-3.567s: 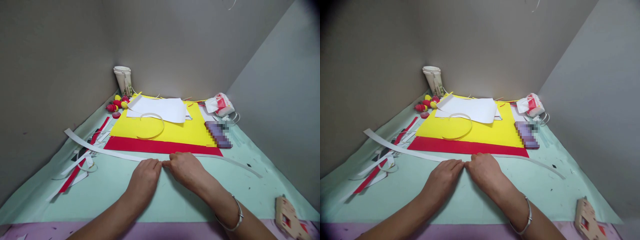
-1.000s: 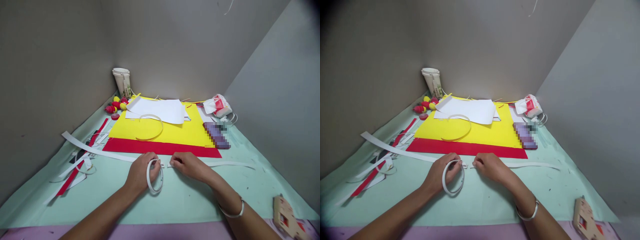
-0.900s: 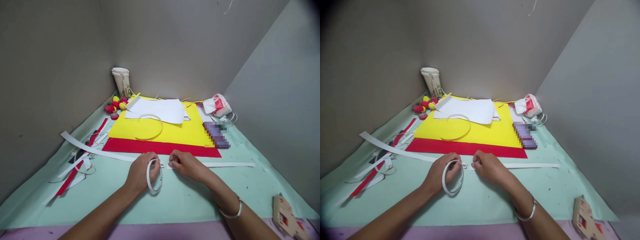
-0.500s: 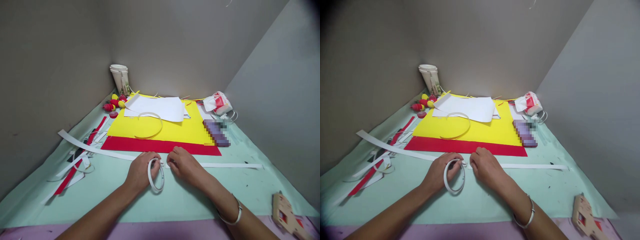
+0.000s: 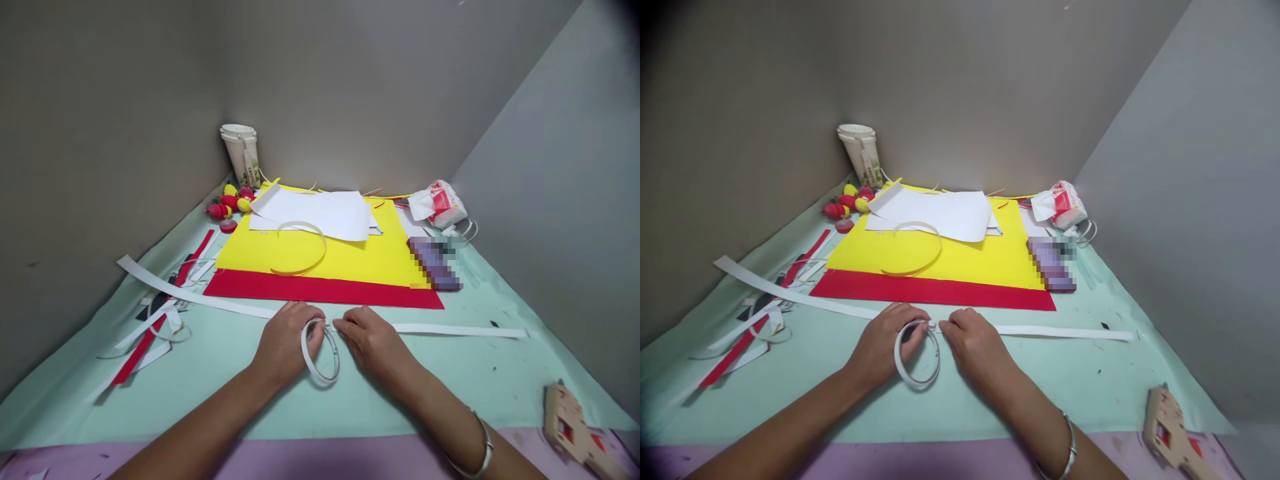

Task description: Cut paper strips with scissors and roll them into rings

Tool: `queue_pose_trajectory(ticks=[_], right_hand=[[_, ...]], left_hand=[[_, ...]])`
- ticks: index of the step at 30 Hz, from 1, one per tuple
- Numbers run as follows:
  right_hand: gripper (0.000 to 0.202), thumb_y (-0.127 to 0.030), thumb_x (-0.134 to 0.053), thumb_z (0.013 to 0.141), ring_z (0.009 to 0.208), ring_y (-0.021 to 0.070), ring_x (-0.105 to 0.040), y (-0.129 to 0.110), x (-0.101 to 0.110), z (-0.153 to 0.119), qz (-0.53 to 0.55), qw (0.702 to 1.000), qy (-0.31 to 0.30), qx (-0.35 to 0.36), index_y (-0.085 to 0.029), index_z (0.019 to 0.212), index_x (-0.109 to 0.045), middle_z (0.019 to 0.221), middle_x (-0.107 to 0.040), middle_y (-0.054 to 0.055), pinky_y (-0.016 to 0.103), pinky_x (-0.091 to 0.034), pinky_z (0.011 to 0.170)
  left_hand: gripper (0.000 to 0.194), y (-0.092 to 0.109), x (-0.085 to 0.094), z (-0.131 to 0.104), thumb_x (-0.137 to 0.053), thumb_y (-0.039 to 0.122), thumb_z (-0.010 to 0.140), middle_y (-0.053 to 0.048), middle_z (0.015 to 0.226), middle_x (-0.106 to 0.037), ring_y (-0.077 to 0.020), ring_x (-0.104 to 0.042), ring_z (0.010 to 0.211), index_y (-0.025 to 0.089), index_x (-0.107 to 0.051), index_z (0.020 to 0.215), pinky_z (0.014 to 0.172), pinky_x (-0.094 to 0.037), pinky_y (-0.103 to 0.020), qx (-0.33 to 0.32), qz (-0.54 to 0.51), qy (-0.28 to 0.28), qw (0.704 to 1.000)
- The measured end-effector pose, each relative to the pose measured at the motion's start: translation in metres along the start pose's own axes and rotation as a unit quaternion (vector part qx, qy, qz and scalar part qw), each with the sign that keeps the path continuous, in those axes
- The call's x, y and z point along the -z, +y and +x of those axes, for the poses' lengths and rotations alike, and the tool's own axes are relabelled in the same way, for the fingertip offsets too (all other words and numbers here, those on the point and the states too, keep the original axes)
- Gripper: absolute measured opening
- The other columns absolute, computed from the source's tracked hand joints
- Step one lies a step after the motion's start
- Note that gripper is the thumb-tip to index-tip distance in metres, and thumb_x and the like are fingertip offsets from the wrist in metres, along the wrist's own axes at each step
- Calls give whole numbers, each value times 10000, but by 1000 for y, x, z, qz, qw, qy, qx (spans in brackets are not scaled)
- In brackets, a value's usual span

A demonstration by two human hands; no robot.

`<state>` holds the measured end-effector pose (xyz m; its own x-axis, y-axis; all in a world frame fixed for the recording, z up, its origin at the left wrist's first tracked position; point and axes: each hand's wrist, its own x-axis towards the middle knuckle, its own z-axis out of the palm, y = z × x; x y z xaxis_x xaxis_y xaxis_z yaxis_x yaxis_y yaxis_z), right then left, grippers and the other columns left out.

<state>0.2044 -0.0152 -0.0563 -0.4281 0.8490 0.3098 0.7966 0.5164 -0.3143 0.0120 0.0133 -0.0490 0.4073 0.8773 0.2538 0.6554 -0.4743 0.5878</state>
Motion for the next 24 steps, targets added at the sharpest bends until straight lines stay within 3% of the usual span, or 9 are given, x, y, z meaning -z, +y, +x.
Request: queue_pose_trajectory(ticks=[3, 24], right_hand=[[244, -172, -445, 955, 836, 198, -553, 0, -7, -2, -18, 1000, 23, 1, -186, 1009, -682, 874, -625, 99, 302, -449, 709], [231, -174, -468, 952, 819, 190, -541, -2, -2, -3, -25, 1000, 3, 9, -219, 1062, -665, 904, -629, 78, 299, -427, 713]], left_hand=[[146, 1, 0, 1, -498, 201, 843, -34, 833, -679, -201, -577, 803, 214, -644, 835, 740, -445, -328, 4, 8, -4, 1000], [163, -1, 4, -2, -526, 243, 856, -49, 861, -603, -207, -523, 843, 210, -675, 914, 783, -425, -351, -44, 10, -52, 998]])
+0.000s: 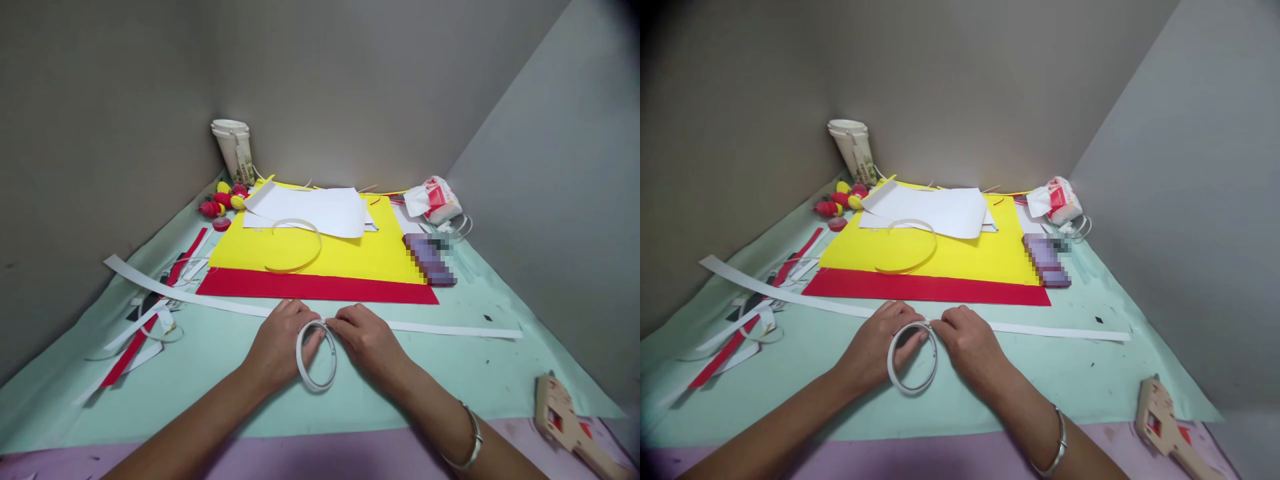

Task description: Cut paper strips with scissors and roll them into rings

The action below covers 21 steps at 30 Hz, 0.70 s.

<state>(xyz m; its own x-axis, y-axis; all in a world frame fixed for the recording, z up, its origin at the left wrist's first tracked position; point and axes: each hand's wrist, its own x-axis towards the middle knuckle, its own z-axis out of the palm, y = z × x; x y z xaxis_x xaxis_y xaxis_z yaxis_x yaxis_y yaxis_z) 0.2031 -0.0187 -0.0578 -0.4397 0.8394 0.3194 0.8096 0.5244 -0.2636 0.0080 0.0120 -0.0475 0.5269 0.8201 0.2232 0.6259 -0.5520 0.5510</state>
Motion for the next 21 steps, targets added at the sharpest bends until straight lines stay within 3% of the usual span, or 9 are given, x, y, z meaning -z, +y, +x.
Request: queue_pose_trajectory(ticks=[9, 21], right_hand=[[211, -171, -492, 943, 827, 188, -539, 1, -2, 0, 9, 1000, 2, -6, -218, 1046, -669, 900, -629, 76, 297, -428, 723], [169, -185, -508, 940, 813, 179, -548, 3, -8, 1, 3, 999, 34, 1, -194, 965, -674, 875, -633, 68, 293, -442, 725]], left_hand=[[212, 4, 3, -3, -497, 199, 860, -61, 894, -577, -209, -505, 846, 221, -685, 954, 741, -431, -333, -19, 33, -18, 999], [249, 6, -3, -12, -471, 192, 892, -92, 940, -587, -226, -512, 838, 175, -629, 1085, 711, -431, -368, -92, 128, -7, 987]])
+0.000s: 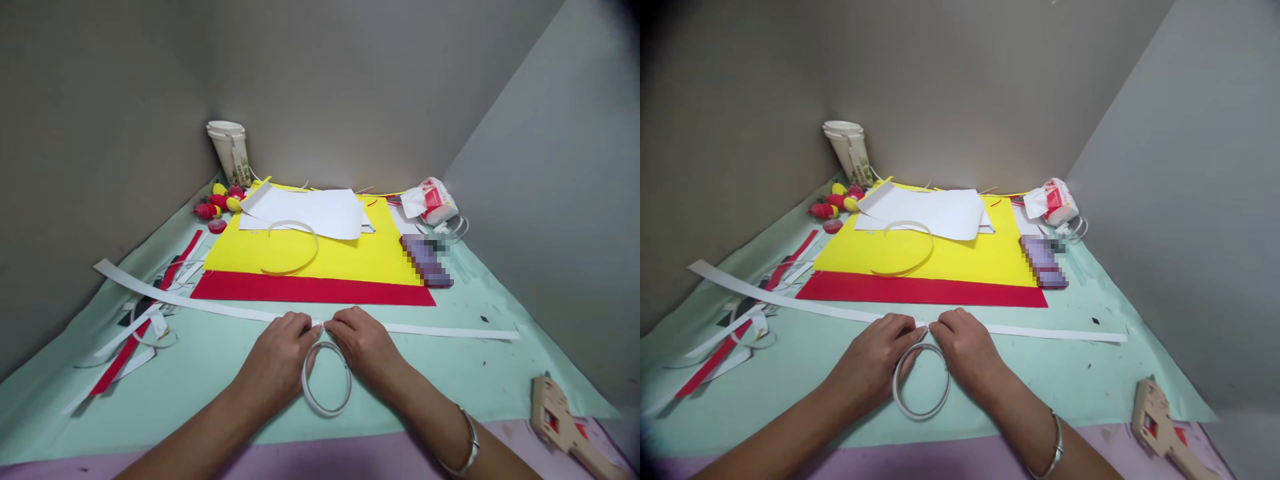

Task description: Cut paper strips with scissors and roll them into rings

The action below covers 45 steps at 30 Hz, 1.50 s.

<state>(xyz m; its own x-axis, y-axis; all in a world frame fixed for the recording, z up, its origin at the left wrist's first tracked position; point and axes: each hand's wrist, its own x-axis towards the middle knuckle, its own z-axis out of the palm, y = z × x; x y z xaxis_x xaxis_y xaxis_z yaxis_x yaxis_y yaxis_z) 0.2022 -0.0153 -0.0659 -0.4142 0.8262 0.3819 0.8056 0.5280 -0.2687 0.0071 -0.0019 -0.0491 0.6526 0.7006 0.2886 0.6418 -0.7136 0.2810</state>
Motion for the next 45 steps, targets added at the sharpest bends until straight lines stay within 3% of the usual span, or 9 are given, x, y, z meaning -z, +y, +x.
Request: queue_pose_trajectory(ticks=[13, 45], right_hand=[[178, -171, -501, 937, 785, 180, -538, 1, -2, 0, -21, 1000, 13, 10, -185, 975, -675, 854, -631, 67, 299, -444, 710], [168, -154, -515, 925, 771, 175, -534, -3, 1, -2, -18, 1000, 18, 3, -190, 958, -676, 815, -613, 57, 291, -434, 691]], left_hand=[[279, 6, 1, 1, -453, 196, 926, -122, 982, -602, -241, -533, 870, 121, -597, 1153, 760, -462, -408, -9, 35, -56, 998], [298, 11, 4, 1, -467, 150, 908, -118, 1017, -632, -251, -561, 904, 97, -591, 1174, 793, -495, -419, -4, 77, -68, 995]])
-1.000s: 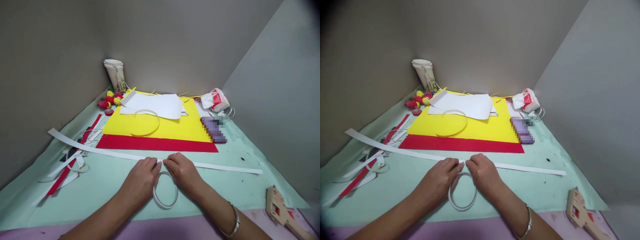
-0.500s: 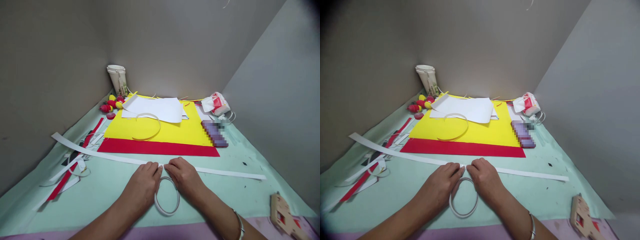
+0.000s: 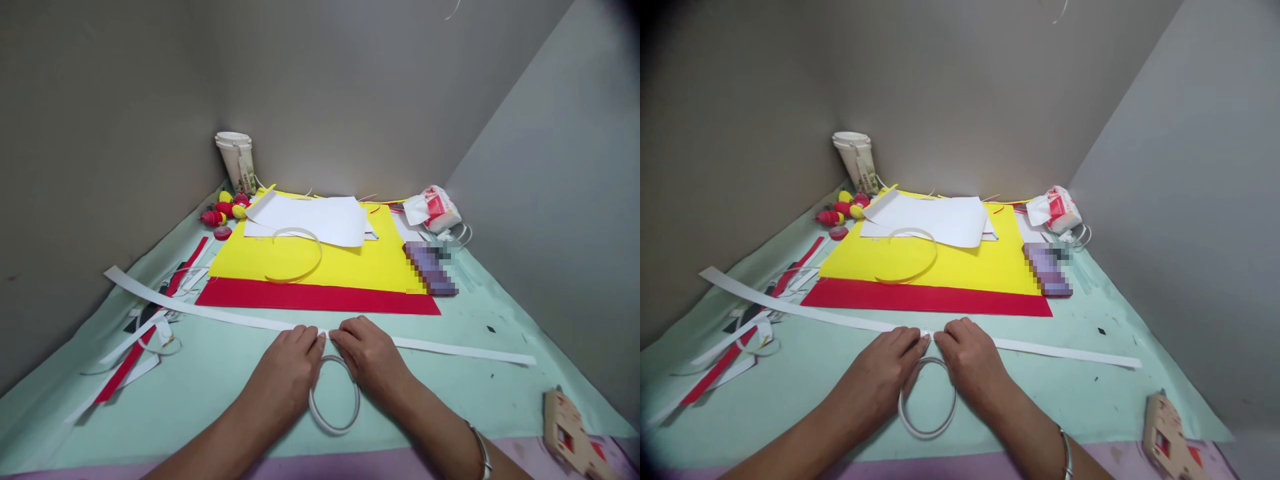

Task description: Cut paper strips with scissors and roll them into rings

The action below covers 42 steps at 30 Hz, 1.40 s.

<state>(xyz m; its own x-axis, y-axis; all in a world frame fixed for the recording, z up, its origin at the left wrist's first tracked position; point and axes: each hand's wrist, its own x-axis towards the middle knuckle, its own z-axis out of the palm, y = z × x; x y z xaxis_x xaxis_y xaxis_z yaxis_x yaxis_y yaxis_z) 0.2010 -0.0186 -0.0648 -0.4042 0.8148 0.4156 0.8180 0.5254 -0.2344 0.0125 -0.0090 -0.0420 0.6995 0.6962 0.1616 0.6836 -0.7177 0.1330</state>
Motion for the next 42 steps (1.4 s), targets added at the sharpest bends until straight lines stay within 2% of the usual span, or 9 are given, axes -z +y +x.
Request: queue_pose_trajectory(ticks=[24, 42], right_hand=[[179, -156, -500, 930, 768, 177, -531, 1, -2, 0, 7, 1000, 3, -3, -197, 951, -673, 814, -608, 62, 294, -434, 686], [228, -199, -458, 954, 773, 179, -533, -2, 3, 5, 39, 999, -2, -18, -180, 939, -684, 808, -606, 74, 284, -445, 671]], left_hand=[[305, -1, -2, 0, -443, 149, 917, -118, 1033, -629, -248, -544, 910, 105, -584, 1184, 802, -473, -407, -1, -6, -7, 1000], [316, -4, -1, 1, -453, 82, 872, -113, 1050, -615, -240, -527, 929, 97, -576, 1163, 807, -442, -372, -51, 43, -39, 997]])
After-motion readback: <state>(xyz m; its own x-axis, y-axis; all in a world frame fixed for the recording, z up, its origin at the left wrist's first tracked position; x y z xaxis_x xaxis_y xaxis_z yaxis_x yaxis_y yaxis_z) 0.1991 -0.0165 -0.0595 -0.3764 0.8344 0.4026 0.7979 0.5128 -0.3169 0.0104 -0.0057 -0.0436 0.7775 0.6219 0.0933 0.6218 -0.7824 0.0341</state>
